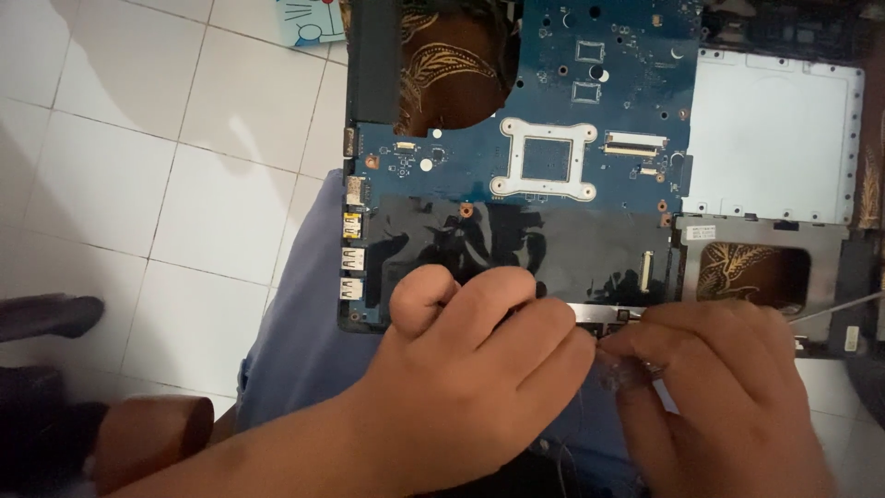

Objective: Reinstalling a motherboard into a laptop chassis, including connecting ribbon cables and securing with screws.

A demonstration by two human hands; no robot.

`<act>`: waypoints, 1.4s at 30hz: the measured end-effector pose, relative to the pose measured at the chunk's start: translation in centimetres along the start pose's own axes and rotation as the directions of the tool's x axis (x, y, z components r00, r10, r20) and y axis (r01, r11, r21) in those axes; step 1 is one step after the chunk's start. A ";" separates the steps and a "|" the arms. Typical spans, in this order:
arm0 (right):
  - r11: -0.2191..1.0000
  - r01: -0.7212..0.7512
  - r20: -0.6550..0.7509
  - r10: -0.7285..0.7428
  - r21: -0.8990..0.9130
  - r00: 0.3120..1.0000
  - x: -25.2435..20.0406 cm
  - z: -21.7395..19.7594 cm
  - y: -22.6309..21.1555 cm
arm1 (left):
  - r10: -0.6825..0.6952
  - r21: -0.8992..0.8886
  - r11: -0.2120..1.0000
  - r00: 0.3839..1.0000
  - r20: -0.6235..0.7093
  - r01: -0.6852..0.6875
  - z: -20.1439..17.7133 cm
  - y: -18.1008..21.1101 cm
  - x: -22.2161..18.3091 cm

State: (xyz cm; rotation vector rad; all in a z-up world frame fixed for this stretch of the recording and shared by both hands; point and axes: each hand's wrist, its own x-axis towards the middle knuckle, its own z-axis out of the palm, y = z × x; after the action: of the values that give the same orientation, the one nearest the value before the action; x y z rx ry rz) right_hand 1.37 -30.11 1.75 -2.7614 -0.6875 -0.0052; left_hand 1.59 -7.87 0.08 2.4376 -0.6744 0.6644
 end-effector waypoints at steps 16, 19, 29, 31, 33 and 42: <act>0.990 0.114 -0.051 -0.119 -0.087 0.992 0.5 0.2 -0.3 | -0.081 -0.006 0.997 0.992 0.096 0.082 0.1 0.3 0.6; 0.987 0.108 -0.043 -0.114 -0.123 0.993 0.0 0.2 -0.2 | -0.079 -0.042 0.996 0.992 0.103 0.084 -0.3 0.2 0.7; 0.948 0.230 -0.221 -0.279 -0.221 0.935 -1.3 2.6 1.5 | -0.077 -0.126 0.988 0.989 0.127 0.093 -0.2 0.0 0.3; 0.938 0.265 -0.201 -0.311 -0.223 0.929 -1.1 2.4 1.3 | -0.070 -0.116 0.990 0.994 0.084 0.079 0.1 0.0 0.2; 0.936 0.280 -0.180 -0.319 -0.212 0.931 -1.2 2.2 1.2 | -0.073 -0.127 0.988 0.994 0.083 0.083 -0.1 -0.1 0.1; 0.931 0.311 -0.197 -0.346 -0.190 0.917 -0.8 2.1 1.2 | -0.051 -0.146 0.987 0.994 0.095 0.065 -0.1 -0.2 0.0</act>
State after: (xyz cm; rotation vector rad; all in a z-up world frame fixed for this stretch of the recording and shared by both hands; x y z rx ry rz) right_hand 1.10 -30.90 -0.66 -2.6893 -1.1191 -0.4592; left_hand 1.66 -7.65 0.12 2.3503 -0.6611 0.4649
